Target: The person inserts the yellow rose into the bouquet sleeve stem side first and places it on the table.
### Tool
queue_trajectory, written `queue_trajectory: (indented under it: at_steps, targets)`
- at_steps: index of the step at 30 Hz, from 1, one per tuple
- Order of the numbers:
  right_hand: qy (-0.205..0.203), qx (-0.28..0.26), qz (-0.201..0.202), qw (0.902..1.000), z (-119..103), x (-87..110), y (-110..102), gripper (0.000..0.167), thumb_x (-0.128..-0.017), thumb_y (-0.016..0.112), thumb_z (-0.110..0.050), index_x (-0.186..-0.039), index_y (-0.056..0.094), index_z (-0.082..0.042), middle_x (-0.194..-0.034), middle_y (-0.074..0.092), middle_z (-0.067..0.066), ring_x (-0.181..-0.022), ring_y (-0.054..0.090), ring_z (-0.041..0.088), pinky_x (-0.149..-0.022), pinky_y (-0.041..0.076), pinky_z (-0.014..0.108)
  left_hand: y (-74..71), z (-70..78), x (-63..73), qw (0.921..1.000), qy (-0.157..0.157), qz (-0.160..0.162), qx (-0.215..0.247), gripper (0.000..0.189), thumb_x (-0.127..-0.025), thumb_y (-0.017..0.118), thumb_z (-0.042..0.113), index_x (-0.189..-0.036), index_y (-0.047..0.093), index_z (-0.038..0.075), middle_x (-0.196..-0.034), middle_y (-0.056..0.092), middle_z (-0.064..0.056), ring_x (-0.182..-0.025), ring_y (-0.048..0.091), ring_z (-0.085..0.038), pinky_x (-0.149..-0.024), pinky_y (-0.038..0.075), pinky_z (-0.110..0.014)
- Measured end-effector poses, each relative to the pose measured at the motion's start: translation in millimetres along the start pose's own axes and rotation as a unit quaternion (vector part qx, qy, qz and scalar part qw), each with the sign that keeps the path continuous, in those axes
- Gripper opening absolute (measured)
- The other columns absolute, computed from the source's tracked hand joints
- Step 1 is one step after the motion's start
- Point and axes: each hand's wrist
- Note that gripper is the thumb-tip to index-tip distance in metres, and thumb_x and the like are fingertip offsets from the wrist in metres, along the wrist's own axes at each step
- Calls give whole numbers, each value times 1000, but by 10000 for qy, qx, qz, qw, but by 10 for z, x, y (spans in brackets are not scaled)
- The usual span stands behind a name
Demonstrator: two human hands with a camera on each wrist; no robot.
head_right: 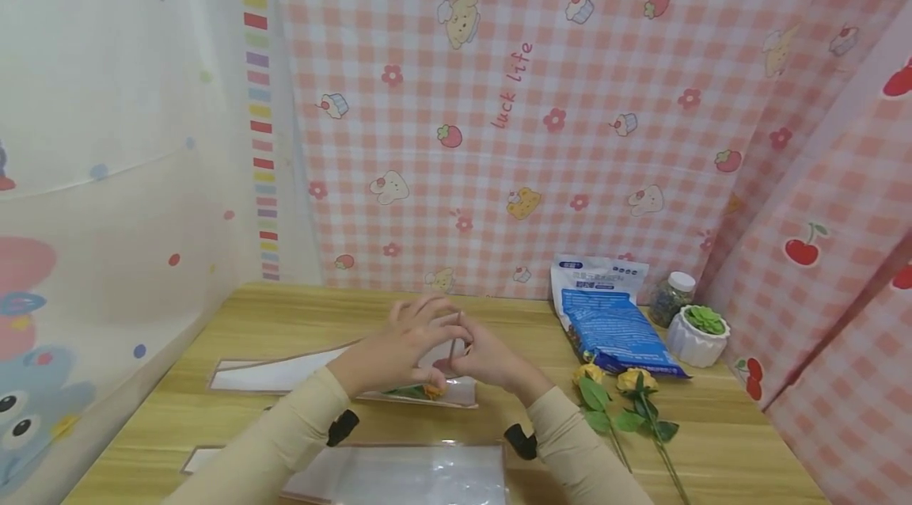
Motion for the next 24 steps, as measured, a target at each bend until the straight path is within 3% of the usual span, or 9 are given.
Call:
queue_trajectory:
  at_steps: [3,7,9,13,16,18,20,24]
  targets:
    - [-87,17,1,10000,-1,6,26,66,-90,72,-12,-149,43,-2,-137,56,16,-112,59,34,-81,54,38,41,-12,-1,10000,-58,37,-34,70,-77,70,65,-135,58,28,-159,31,-5,-152,12,-30,-110,28,-64]
    - [-199,308,119,9993,-9,1,46,38,-91,73,-12,-124,58,-1,-102,59,11,-86,54,24,-66,46,30,83,-68,3,9997,3,170,182,63,-69,76,64,-115,60,25,-158,33,-6,-151,18,-32,-109,30,-65]
    - [-172,361,238,9989,-9,-1,55,32,-91,74,-13,-116,60,2,-93,57,12,-79,49,22,-62,43,29,110,-112,-3,9994,63,240,250,67,-64,79,64,-113,59,22,-158,34,-7,-149,23,-33,-108,32,-65]
    - [-161,-12,276,9995,-18,1,62,42,-91,75,-10,-126,61,7,-109,65,19,-85,57,21,-67,49,27,160,-203,17,9995,-36,191,230,97,-51,85,65,-128,56,14,-160,32,-13,-145,34,-32,-104,37,-64]
    - [-85,-179,255,9995,-27,10,63,49,-90,78,-11,-132,60,4,-111,65,19,-85,57,20,-67,50,26,193,-239,63,9995,-228,26,217,109,-46,87,65,-132,50,10,-161,30,-17,-145,36,-31,-104,38,-64]
    - [-10,-260,249,9994,-31,16,65,49,-89,79,-13,-133,61,2,-110,65,15,-85,57,19,-68,50,26,218,-243,79,9993,-243,13,273,108,-46,87,66,-129,49,9,-159,33,-18,-144,37,-31,-103,38,-64]
    - [54,-309,248,9992,-33,24,70,51,-89,79,-15,-134,61,0,-106,66,14,-85,58,18,-69,51,26,241,-234,85,9988,-264,56,418,115,-48,87,67,-136,44,6,-155,39,-18,-141,43,-30,-104,38,-64]
    - [-38,-396,232,9989,-34,31,86,52,-91,77,-14,-136,58,3,-110,67,15,-90,62,20,-74,54,28,289,-214,86,9969,-356,74,694,117,-58,89,63,-143,36,3,-139,54,-11,-123,57,-22,-102,40,-60]
Point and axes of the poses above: each hand's wrist, its own x-axis away from the middle knuckle, its own y-axis out of the palm, z = x × y
